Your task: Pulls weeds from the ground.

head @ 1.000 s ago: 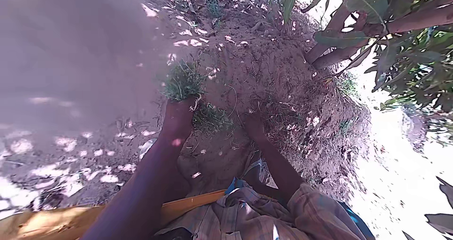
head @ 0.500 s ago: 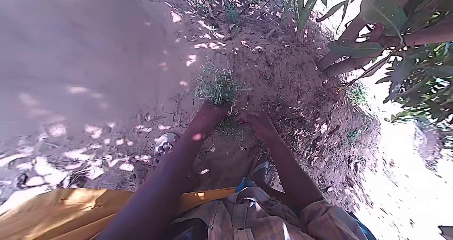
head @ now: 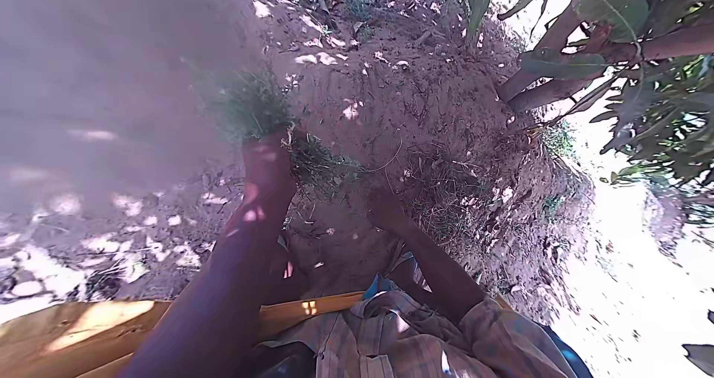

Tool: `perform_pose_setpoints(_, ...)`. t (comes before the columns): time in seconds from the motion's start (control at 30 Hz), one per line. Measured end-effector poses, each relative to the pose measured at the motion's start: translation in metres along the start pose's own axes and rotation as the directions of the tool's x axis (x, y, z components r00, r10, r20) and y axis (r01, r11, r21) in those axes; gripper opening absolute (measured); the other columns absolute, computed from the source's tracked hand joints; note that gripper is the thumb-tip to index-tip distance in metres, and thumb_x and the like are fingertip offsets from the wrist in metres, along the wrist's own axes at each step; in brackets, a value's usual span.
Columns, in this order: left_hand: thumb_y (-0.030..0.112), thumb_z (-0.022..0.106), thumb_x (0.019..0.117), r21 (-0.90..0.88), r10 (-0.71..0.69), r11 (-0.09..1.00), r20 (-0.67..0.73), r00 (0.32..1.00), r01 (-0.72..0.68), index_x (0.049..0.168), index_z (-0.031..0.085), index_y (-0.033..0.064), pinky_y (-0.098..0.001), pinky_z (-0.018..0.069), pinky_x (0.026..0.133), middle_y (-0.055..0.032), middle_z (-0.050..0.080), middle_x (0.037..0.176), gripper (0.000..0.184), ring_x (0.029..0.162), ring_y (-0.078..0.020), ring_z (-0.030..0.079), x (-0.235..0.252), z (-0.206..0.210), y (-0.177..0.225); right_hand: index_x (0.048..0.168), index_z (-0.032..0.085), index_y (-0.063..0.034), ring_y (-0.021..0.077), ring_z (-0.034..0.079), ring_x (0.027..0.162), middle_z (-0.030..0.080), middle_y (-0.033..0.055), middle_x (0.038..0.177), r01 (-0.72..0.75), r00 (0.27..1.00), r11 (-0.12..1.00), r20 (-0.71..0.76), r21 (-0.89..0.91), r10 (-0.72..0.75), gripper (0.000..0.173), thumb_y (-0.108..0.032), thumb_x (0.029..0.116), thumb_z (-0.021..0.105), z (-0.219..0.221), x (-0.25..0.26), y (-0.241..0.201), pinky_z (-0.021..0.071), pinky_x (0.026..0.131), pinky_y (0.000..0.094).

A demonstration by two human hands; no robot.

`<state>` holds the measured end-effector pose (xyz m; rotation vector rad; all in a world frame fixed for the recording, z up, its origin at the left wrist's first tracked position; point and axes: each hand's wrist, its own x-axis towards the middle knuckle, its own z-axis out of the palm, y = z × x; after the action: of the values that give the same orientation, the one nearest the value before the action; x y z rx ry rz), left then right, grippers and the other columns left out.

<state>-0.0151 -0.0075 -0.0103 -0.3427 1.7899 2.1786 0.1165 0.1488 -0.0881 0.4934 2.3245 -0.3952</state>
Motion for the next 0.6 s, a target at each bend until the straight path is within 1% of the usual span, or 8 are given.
perform_pose_setpoints(0.1, 0.011, 0.049, 0.1030, 0.025, -0.020, 0.999, 0.006, 1.000, 0.020, 0.124, 0.053, 0.0066, -0.0218, 0.0517, 0.080, 0.0043, 0.059, 0.101, 0.022, 0.088, 0.0005, 0.060, -0.005, 0.001, 0.005, 0.146, 0.050, 0.0051, 0.0386, 0.043, 0.143, 0.050, 0.0265, 0.149, -0.114, 0.985, 0.992, 0.136, 0.046, 0.107, 0.047, -0.021, 0.1066, 0.048, -0.015, -0.009, -0.009, 0.0308, 0.117, 0.0551)
perform_pose_setpoints(0.13, 0.011, 0.049, 0.1034, 0.016, -0.027, 0.999, 0.012, 1.000, 0.027, 0.124, 0.053, 0.0069, -0.0212, 0.0520, 0.079, 0.0047, 0.059, 0.100, 0.021, 0.087, 0.0007, 0.060, -0.006, 0.000, 0.005, 0.143, 0.052, 0.0055, 0.0383, 0.046, 0.140, 0.053, 0.0266, 0.145, -0.138, 0.987, 0.988, 0.094, 0.073, 0.131, 0.045, -0.020, 0.1072, 0.048, -0.022, -0.012, -0.011, 0.0335, 0.116, 0.0541)
perform_pose_setpoints(0.2, 0.010, 0.049, 0.1034, 0.002, -0.028, 1.000, 0.019, 0.999, 0.028, 0.118, 0.052, 0.0097, -0.0184, 0.0531, 0.075, 0.0085, 0.059, 0.093, 0.015, 0.082, 0.0030, 0.061, -0.007, 0.001, 0.004, 0.133, 0.061, 0.0044, 0.0406, 0.055, 0.130, 0.061, 0.0264, 0.134, -0.122, 0.983, 0.987, -0.127, 0.107, 0.136, 0.037, -0.018, 0.1061, 0.050, -0.029, -0.010, -0.009, 0.0415, 0.107, 0.0562)
perform_pose_setpoints(0.3, 0.010, 0.050, 0.1031, 0.013, -0.041, 0.999, 0.045, 0.998, 0.040, 0.119, 0.052, 0.0101, -0.0192, 0.0537, 0.077, 0.0083, 0.060, 0.096, 0.016, 0.085, 0.0025, 0.061, -0.007, 0.001, 0.000, 0.136, 0.062, 0.0004, 0.0447, 0.050, 0.131, 0.057, 0.0244, 0.139, 0.064, 0.913, 0.990, -0.407, 0.124, -0.009, 0.036, -0.011, 0.1024, 0.055, -0.029, 0.006, -0.007, 0.0421, 0.103, 0.0620)
perform_pose_setpoints(0.37, 0.010, 0.050, 0.1035, 0.045, -0.057, 0.997, 0.050, 0.997, 0.055, 0.119, 0.053, 0.0097, -0.0195, 0.0532, 0.078, 0.0075, 0.060, 0.097, 0.016, 0.086, 0.0018, 0.061, -0.007, 0.002, -0.001, 0.139, 0.059, -0.0007, 0.0453, 0.044, 0.138, 0.051, 0.0238, 0.148, 0.161, 0.884, 0.982, -0.457, 0.100, -0.099, 0.043, -0.006, 0.0973, 0.062, -0.025, 0.024, -0.010, 0.0394, 0.107, 0.0628)
perform_pose_setpoints(0.47, 0.009, 0.052, 0.1027, 0.047, -0.089, 0.995, 0.032, 0.996, 0.087, 0.117, 0.053, 0.0103, -0.0193, 0.0549, 0.074, 0.0081, 0.062, 0.092, 0.015, 0.081, 0.0017, 0.062, -0.007, 0.005, 0.000, 0.143, 0.054, 0.0020, 0.0447, 0.037, 0.145, 0.046, 0.0257, 0.152, 0.128, 0.902, 0.987, -0.425, 0.100, -0.074, 0.052, -0.003, 0.0929, 0.066, -0.016, 0.046, -0.015, 0.0310, 0.116, 0.0612)
perform_pose_setpoints(0.53, 0.009, 0.052, 0.1021, 0.037, -0.099, 0.995, 0.038, 0.994, 0.097, 0.116, 0.055, 0.0096, -0.0210, 0.0545, 0.076, 0.0064, 0.060, 0.093, 0.014, 0.083, 0.0002, 0.062, -0.004, 0.005, 0.000, 0.135, 0.061, 0.0031, 0.0421, 0.043, 0.141, 0.053, 0.0234, 0.146, 0.148, 0.882, 0.978, -0.468, 0.148, -0.062, 0.041, -0.002, 0.0947, 0.063, -0.018, 0.050, -0.012, 0.0337, 0.114, 0.0590)
perform_pose_setpoints(0.6, 0.009, 0.053, 0.1017, 0.038, -0.121, 0.992, 0.034, 0.992, 0.120, 0.115, 0.056, 0.0091, -0.0216, 0.0533, 0.077, 0.0053, 0.060, 0.094, 0.014, 0.084, -0.0005, 0.061, -0.005, 0.006, 0.002, 0.130, 0.064, 0.0041, 0.0405, 0.054, 0.130, 0.059, 0.0249, 0.138, 0.263, 0.836, 0.903, -0.548, 0.340, -0.037, 0.030, -0.003, 0.1019, 0.054, -0.033, 0.034, -0.003, 0.0441, 0.106, 0.0566)
